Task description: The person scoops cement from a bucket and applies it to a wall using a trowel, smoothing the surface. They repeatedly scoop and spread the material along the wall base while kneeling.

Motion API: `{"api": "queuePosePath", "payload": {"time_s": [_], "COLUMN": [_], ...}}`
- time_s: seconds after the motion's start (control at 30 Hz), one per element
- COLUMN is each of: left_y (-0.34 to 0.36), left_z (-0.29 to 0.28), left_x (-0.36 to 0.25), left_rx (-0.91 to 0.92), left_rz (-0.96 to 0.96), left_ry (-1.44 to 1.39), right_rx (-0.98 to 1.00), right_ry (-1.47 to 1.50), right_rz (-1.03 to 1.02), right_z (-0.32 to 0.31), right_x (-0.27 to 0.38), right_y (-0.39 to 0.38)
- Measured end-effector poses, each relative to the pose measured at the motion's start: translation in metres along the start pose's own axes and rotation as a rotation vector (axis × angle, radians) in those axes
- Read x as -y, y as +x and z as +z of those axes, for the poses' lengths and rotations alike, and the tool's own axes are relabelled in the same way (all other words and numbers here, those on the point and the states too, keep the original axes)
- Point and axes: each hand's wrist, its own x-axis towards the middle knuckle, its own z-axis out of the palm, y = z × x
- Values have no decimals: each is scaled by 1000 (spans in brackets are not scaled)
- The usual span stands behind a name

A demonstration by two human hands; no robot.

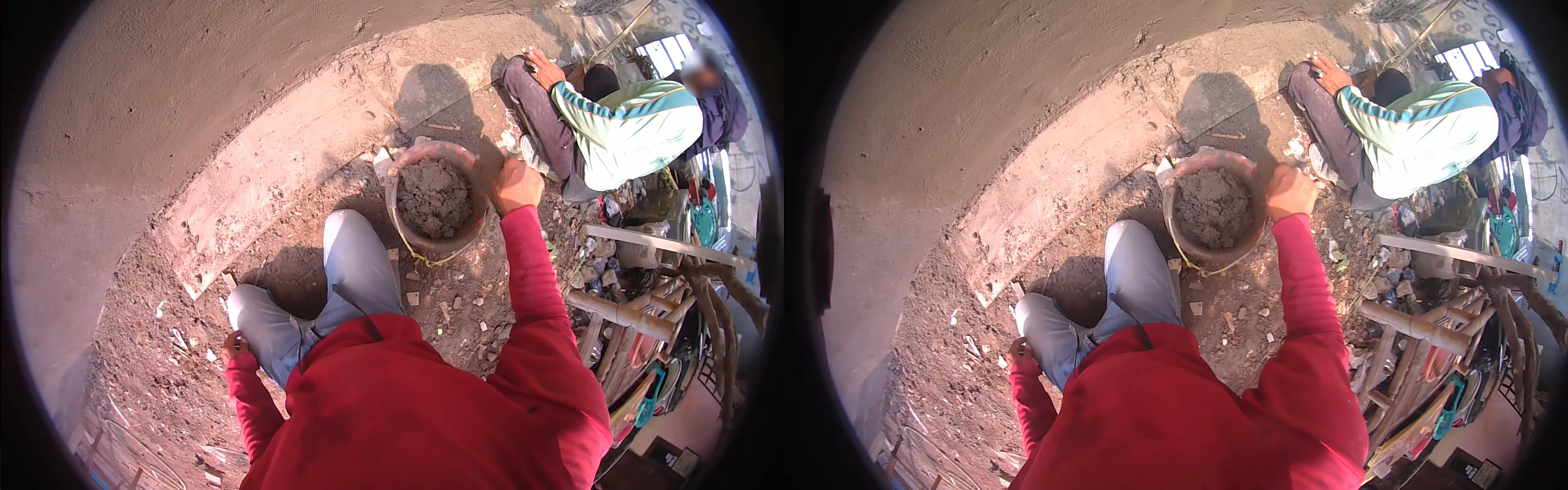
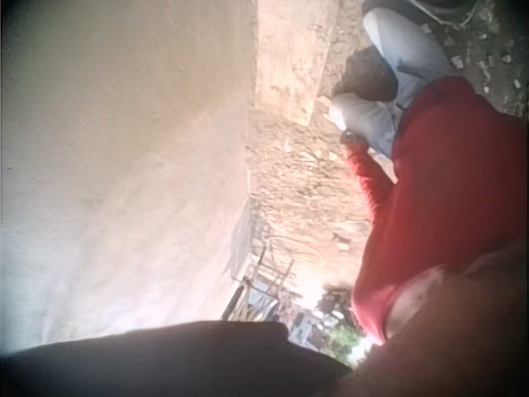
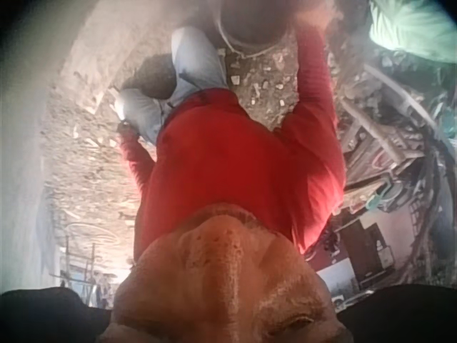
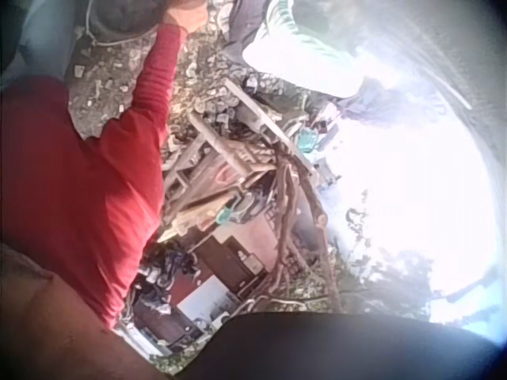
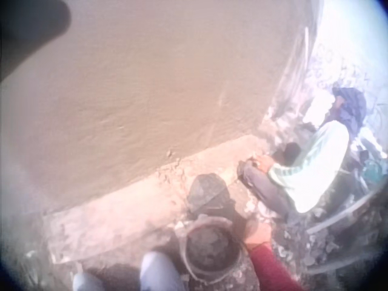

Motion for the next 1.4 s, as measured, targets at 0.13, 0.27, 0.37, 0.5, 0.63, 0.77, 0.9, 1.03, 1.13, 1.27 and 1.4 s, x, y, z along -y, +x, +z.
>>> {"api": "queuePosePath", "payload": {"time_s": [0.13, 0.27, 0.37, 0.5, 0.63, 0.77, 0.9, 1.03, 1.13, 1.27, 1.4], "left_y": [5, 9, 8, 14, 24, 41, 44, 56, 52, 35, 21], "left_z": [2, -13, -25, -18, -7, -9, -15, 7, 5, -17, -36], "left_x": [-16, -29, -41, -12, -55, -110, -251, -283, -266, -208, -110], "left_rx": [66, 114, 119, 107, 27, -18, 325, 387, 239, 82, -22], "left_rz": [-107, -157, -170, -204, -14, -39, -279, -356, -390, -473, -537], "left_ry": [-31, -5, -128, 8, 107, -172, -972, -1275, -1252, -1433, -1367], "right_rx": [-37, 1, -7, -151, -84, 6, 219, 134, 162, -122, -203], "right_ry": [72, -121, 114, 353, 1018, 1332, 1670, 1937, 1662, 1077, 787], "right_rz": [-16, -44, 34, 199, 273, 375, 449, 361, 62, -168, -249], "right_z": [42, 67, 24, 16, 62, 110, 87, 58, 44, 24, 58], "right_x": [12, 14, -11, -11, 26, 179, 321, 369, 340, 234, 135], "right_y": [-17, -11, 16, 53, 66, 38, -37, -98, -108, -130, -168]}}
